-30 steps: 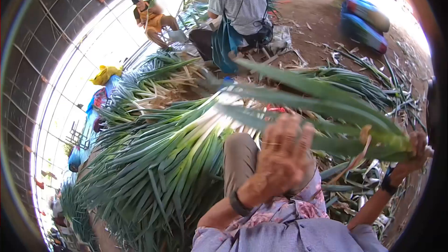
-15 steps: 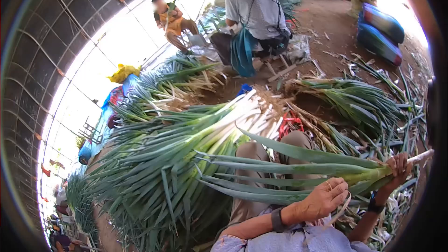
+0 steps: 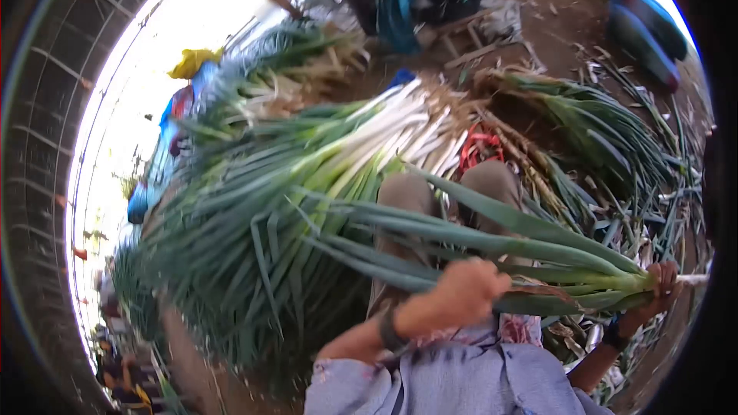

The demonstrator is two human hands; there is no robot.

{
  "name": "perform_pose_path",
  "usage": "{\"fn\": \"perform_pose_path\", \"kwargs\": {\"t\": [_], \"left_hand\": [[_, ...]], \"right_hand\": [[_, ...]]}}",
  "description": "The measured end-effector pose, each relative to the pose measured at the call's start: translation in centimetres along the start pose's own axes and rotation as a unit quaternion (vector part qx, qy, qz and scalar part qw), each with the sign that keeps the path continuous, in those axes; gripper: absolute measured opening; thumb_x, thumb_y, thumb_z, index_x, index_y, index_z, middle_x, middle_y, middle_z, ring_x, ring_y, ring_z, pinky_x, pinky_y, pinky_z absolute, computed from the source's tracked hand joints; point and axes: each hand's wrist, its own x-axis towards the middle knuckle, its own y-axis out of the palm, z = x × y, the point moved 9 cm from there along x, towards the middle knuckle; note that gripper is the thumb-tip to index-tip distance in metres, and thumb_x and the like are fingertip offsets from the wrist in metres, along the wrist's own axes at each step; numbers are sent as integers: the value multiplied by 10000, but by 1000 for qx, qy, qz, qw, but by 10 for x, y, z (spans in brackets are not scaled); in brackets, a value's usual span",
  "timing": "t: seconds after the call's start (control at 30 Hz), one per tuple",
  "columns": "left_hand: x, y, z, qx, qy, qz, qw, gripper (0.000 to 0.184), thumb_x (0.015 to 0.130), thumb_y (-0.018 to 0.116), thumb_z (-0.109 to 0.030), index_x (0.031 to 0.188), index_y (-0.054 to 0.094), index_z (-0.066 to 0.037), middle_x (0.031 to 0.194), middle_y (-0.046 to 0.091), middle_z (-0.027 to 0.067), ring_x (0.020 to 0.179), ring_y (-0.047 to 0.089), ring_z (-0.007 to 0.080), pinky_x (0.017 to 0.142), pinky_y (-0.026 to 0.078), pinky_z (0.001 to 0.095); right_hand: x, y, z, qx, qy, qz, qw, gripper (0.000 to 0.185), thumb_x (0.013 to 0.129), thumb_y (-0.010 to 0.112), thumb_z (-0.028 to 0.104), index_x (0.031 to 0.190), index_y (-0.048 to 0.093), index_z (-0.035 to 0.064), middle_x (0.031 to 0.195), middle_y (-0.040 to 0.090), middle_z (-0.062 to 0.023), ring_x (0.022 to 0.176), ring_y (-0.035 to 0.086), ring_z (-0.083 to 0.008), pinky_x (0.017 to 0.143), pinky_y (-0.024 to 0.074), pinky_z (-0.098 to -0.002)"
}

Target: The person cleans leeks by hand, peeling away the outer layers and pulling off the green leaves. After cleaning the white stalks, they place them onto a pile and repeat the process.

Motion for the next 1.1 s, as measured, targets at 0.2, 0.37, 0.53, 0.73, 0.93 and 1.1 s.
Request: {"fn": "perform_pose_path", "kwargs": {"t": [0.2, 0.37, 0.53, 0.73, 0.93, 1.1], "left_hand": [[-150, -223, 193, 193, -480, -250, 819, 255, 864, 581, -211, 947, 599, 30, 716, 605, 215, 620, 573, 295, 575, 437, 431], [-147, -284, 214, 413, -478, -243, 736, 211, 807, 668, -195, 948, 591, -58, 925, 647, 185, 939, 614, 346, 748, 485, 477], [1, -126, 109, -89, -86, -163, 979, 363, 802, 693, -218, 1105, 629, -29, 1098, 628, 190, 1039, 585, 324, 900, 463, 393], [76, -47, -19, -199, 96, 50, 974, 371, 744, 707, -225, 973, 544, 17, 887, 585, 240, 896, 574, 420, 770, 433, 479], [95, -21, -33, -192, 58, 72, 977, 323, 631, 702, -185, 857, 585, 13, 815, 612, 242, 840, 594, 437, 742, 452, 485], [97, -27, -37, -225, 63, 43, 971, 279, 653, 708, -194, 815, 609, 11, 797, 614, 227, 823, 598, 427, 721, 451, 479]], "right_hand": [[-6, -26, 12, -16, -47, -85, 995, 303, 876, 612, 53, 724, 358, 116, 640, 347, 20, 509, 337, -75, 561, 385, -216], [0, -35, -5, -3, -52, -66, 996, 261, 937, 553, 137, 753, 370, 110, 619, 333, 31, 502, 326, -67, 519, 373, -224], [28, 5, -57, 8, -38, 35, 999, 246, 981, 497, 167, 776, 376, 106, 584, 317, 35, 479, 314, -72, 479, 380, -227], [23, 53, -61, -15, -60, 89, 994, 125, 965, 446, 129, 855, 410, 83, 631, 331, 30, 484, 318, -77, 470, 377, -230], [-2, 28, -49, -104, -114, 25, 988, 107, 951, 451, 155, 951, 449, 48, 752, 390, -3, 601, 377, -89, 516, 379, -239], [7, 36, -59, -65, -49, 54, 995, 144, 962, 461, 200, 906, 413, 76, 785, 362, -3, 667, 376, -106, 594, 389, -284]]}}
